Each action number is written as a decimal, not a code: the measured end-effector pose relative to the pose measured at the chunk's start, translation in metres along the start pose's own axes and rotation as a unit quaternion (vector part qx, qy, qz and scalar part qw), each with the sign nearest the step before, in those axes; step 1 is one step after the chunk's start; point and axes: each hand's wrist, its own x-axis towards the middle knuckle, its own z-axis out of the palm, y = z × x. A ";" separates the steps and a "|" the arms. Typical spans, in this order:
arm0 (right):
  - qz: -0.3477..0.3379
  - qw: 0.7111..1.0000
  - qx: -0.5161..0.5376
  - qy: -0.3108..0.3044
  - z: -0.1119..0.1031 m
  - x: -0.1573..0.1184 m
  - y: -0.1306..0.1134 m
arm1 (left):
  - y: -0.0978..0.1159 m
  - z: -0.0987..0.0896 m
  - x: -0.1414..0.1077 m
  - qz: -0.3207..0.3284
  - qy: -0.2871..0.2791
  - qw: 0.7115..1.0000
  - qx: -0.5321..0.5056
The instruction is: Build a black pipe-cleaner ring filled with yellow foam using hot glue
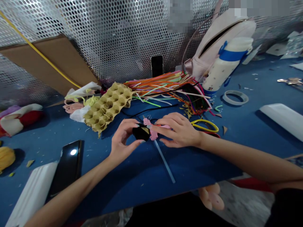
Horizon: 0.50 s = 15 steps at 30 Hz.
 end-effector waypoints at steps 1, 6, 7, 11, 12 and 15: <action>0.001 1.000 0.000 -0.002 0.000 0.000 0.000 | 0.000 0.000 0.000 0.001 -0.001 1.000 -0.002; -0.006 1.000 0.010 -0.002 0.000 0.001 0.000 | 0.000 0.000 0.000 0.007 -0.003 1.000 -0.005; -0.007 1.000 0.010 -0.001 -0.001 0.001 0.000 | 0.000 0.000 0.000 0.008 -0.004 1.000 -0.006; -0.010 1.000 0.003 0.004 -0.001 0.002 0.001 | 0.000 0.000 -0.001 0.011 -0.006 1.000 -0.010; -0.010 1.000 0.002 0.004 -0.001 0.003 0.001 | 0.000 0.000 -0.001 0.009 -0.005 1.000 -0.010; -0.012 1.000 0.007 0.005 0.000 0.002 0.001 | 0.000 0.000 0.000 0.008 -0.003 1.000 -0.007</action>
